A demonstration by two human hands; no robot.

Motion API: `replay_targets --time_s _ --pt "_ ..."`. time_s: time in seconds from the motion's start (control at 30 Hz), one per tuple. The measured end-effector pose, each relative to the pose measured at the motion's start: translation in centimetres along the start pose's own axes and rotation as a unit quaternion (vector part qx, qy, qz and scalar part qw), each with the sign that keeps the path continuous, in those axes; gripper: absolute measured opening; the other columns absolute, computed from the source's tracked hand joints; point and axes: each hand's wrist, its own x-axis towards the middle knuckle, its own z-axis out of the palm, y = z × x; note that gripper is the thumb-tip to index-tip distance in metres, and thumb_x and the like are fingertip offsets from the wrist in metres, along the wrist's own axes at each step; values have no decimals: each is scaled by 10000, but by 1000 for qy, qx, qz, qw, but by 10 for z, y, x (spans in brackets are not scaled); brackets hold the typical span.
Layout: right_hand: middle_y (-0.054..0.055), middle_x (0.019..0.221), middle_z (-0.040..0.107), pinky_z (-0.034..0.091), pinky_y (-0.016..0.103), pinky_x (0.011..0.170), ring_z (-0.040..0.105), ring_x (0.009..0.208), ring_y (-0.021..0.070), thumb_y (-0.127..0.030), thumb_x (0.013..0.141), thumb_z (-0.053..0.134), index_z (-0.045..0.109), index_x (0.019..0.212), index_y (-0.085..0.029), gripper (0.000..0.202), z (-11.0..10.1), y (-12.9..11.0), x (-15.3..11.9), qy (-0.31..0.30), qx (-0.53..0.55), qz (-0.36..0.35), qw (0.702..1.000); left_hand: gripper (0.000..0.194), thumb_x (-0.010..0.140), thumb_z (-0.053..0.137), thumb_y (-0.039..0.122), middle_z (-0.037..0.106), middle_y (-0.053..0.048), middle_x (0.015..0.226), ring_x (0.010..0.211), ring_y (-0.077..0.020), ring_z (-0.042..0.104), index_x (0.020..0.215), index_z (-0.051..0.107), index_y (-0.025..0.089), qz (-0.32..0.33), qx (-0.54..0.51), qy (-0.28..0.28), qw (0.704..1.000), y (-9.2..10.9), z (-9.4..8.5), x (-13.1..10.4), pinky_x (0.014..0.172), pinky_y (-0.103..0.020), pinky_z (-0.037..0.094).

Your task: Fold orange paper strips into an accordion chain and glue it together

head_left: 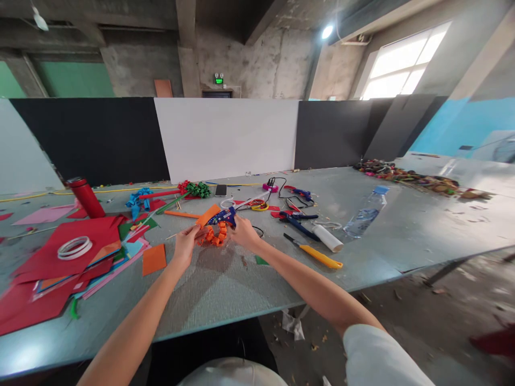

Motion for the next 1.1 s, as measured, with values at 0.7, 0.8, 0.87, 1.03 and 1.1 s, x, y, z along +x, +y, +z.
replay_targets --time_s 0.7,0.8,0.87,1.03,1.1 --pt "79 817 697 347 250 622 625 716 197 -237 911 479 580 1016 -156 166 3 15 9 35 -45 17 998 97 757 722 255 770 -114 780 898 -257 740 756 706 159 1 -9 7 1000 1 0 0 889 -398 552" --pt "88 832 701 347 255 628 631 730 205 -255 920 467 579 1010 -152 176 0 16 10 37 -49 24 998 90 763 708 249 770 -109 775 895 -259 741 750 704 160 3 -11 9 1000 1 -1 1 880 -397 558" --pt "92 833 702 345 258 625 630 728 209 -256 921 456 577 1021 -148 190 -2 17 10 39 -49 25 998 91 757 711 251 771 -105 773 886 -262 742 744 703 162 5 -12 9 1000 1 -1 1 875 -396 560" --pt "103 861 704 355 262 638 629 746 221 -229 909 450 577 1076 -142 227 -6 22 12 45 -55 34 997 116 738 737 277 774 -107 787 894 -265 738 755 703 167 7 -8 7 1000 2 -1 0 880 -397 556" --pt "107 872 706 361 263 643 628 752 225 -219 905 453 573 1112 -134 254 -6 24 13 43 -56 38 997 129 734 742 287 773 -110 788 904 -266 737 753 700 166 8 -7 8 1000 1 -1 0 884 -403 555"
